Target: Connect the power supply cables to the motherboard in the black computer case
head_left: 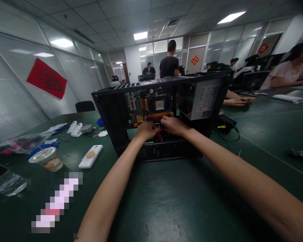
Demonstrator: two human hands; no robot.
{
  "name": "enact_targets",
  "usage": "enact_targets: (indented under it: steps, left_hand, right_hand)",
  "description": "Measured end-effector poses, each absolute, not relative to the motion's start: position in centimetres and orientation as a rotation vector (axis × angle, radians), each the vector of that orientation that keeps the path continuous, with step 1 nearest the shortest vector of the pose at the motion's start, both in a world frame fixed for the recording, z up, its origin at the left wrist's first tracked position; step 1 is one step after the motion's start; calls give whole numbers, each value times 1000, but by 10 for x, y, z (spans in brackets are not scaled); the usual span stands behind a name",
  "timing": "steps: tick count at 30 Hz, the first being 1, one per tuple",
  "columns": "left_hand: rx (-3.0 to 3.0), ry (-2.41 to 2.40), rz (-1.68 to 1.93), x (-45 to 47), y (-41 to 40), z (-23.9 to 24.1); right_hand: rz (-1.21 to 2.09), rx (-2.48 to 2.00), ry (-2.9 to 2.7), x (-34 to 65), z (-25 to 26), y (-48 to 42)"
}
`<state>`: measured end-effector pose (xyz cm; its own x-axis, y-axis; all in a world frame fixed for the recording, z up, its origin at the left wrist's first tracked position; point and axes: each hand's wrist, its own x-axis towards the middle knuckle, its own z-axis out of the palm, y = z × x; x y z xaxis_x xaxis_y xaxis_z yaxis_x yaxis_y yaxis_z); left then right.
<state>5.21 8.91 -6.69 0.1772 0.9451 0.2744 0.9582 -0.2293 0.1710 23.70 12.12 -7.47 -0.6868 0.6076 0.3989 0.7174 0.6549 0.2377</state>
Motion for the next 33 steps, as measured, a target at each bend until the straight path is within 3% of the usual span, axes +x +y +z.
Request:
enact_targets:
  steps: [33]
  left_hand:
    - [-2312,-1924,-524,49,96,-70]
  right_hand:
    - [-425,-1179,-2567,233,-77,126]
